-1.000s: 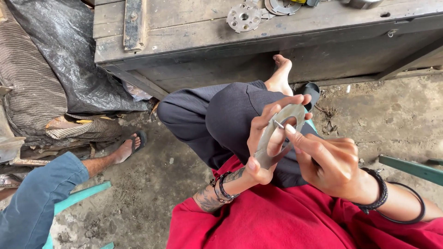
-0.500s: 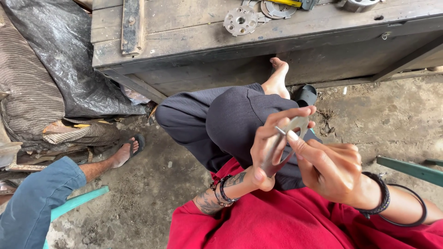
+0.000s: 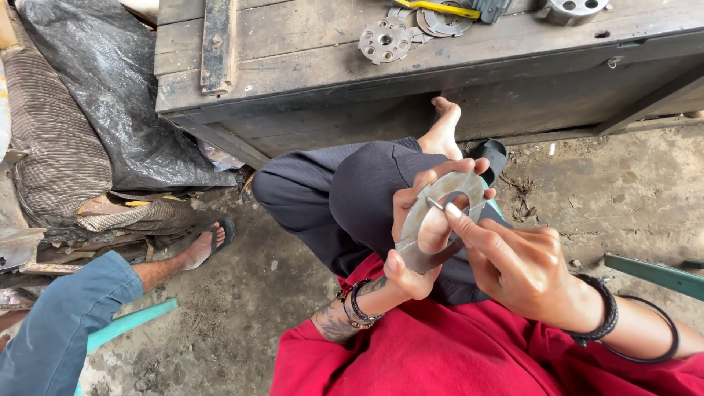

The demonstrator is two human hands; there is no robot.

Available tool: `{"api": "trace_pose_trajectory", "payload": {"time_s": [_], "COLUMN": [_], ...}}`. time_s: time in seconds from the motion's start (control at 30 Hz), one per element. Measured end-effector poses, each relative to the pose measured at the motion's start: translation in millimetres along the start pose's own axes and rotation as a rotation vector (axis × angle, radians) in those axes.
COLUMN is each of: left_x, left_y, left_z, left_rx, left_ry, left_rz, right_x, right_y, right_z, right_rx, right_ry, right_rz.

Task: Cleaning and inspecting motorcycle clutch plates and engine components using a brush and a small tool.

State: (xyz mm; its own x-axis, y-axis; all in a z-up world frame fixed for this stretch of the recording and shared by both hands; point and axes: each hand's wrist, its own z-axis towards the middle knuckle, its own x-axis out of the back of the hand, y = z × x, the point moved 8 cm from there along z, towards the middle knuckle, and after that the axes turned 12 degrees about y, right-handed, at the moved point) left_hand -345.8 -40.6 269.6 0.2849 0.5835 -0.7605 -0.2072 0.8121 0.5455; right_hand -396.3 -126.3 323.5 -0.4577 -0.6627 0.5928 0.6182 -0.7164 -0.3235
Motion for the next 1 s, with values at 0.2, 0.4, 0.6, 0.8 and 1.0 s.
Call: {"api": "trace_pose_trajectory", "payload": {"time_s": [0.2, 0.4, 0.6, 0.8, 1.0], "left_x": [4, 2, 8, 5, 10], "left_y": [1, -1, -8, -5, -12], "left_z": [0, -1, 1, 4, -3], "left_rx": [-0.037, -0.007, -0.149, -0.144, -0.098], "left_ry": [0.029, 0.064, 0.035, -0.008, -0.065], "left_rz": [-0.027, -0.074, -0.055, 0.002, -0.083], "right_x": [1, -3, 4, 0, 7], "right_y": [7, 4, 4, 2, 5], "right_z": [-1, -4, 3, -5, 1], "right_rx": [-0.074, -0.013, -0.038, -0.005, -0.019], "right_ry": [-0.04, -0.022, -0.017, -0.023, 0.053], "right_rz": [0.066, -0.008, 0.017, -0.033, -0.03]}}
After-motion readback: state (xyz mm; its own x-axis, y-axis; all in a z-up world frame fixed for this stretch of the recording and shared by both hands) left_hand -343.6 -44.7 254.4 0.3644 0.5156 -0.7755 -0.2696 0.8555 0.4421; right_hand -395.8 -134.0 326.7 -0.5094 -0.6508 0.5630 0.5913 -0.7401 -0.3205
